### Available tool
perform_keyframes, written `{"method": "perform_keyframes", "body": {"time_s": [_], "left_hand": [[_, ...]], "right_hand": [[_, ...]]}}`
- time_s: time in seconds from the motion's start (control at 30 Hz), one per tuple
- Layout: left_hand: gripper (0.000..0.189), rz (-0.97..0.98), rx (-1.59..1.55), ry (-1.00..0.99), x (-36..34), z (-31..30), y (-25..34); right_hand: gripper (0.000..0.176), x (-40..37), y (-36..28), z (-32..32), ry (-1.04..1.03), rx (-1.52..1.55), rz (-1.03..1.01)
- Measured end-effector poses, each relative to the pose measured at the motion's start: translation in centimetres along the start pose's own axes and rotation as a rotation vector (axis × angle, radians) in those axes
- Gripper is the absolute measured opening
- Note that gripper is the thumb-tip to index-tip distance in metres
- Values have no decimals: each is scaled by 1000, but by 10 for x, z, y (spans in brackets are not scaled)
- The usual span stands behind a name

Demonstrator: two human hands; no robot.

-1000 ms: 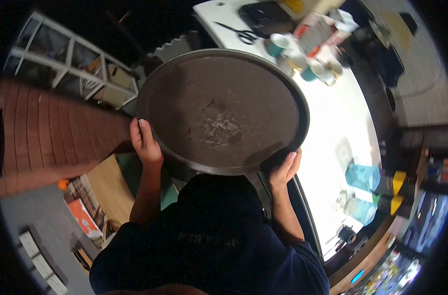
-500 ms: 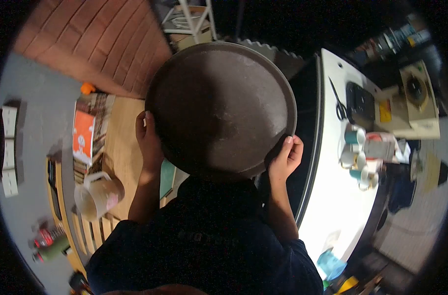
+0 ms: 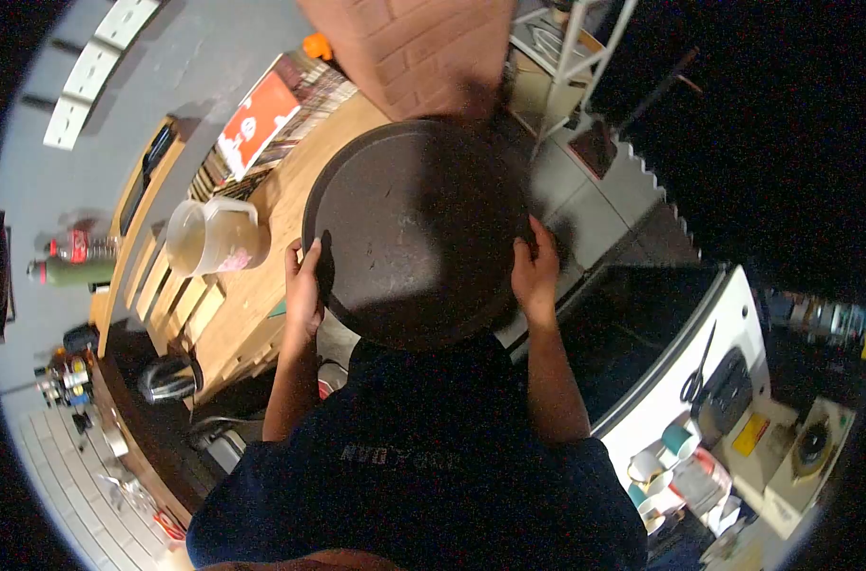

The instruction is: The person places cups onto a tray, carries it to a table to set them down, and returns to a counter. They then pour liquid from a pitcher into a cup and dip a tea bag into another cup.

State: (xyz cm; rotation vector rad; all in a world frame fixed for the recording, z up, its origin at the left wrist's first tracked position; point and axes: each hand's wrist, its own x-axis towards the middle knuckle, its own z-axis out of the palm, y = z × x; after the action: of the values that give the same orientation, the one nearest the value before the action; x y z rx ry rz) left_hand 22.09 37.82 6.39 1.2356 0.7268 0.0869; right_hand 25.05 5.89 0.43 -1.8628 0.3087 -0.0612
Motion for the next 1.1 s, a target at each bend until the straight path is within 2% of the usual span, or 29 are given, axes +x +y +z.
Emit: {"method": "perform_keyframes", "body": {"time_s": [0.1, 0.23, 0.3, 0.47, 0.53, 0.63, 0.83, 0.9, 1.1], "left_hand": [[31, -20, 41, 77, 27, -36, -10], [33, -72, 29, 91, 65, -70, -9], [33, -79, 57, 54, 86, -84, -8], [44, -108, 232, 51, 138, -106, -11], [44, -121, 223, 66, 147, -105, -11], [42, -116, 222, 92, 161, -105, -17], [39, -144, 240, 162, 174, -100, -32], [48, -186, 286, 131, 179, -99, -33], [44, -161, 365, 236, 195, -92, -40]], "right_hand": [[42, 33, 7, 39, -161, -155, -55], [41, 69, 24, 103, -209, -200, -102], [39, 85, 21, 130, -160, -187, -180], [39, 117, 7, 177, -218, -229, -87], [41, 132, 12, 190, -246, -215, -45], [41, 152, 21, 207, -285, -245, -136], [42, 171, -11, 216, -387, -567, -263], [44, 180, -19, 218, -510, -513, -116], [45, 210, 9, 236, -623, -534, -115]]}}
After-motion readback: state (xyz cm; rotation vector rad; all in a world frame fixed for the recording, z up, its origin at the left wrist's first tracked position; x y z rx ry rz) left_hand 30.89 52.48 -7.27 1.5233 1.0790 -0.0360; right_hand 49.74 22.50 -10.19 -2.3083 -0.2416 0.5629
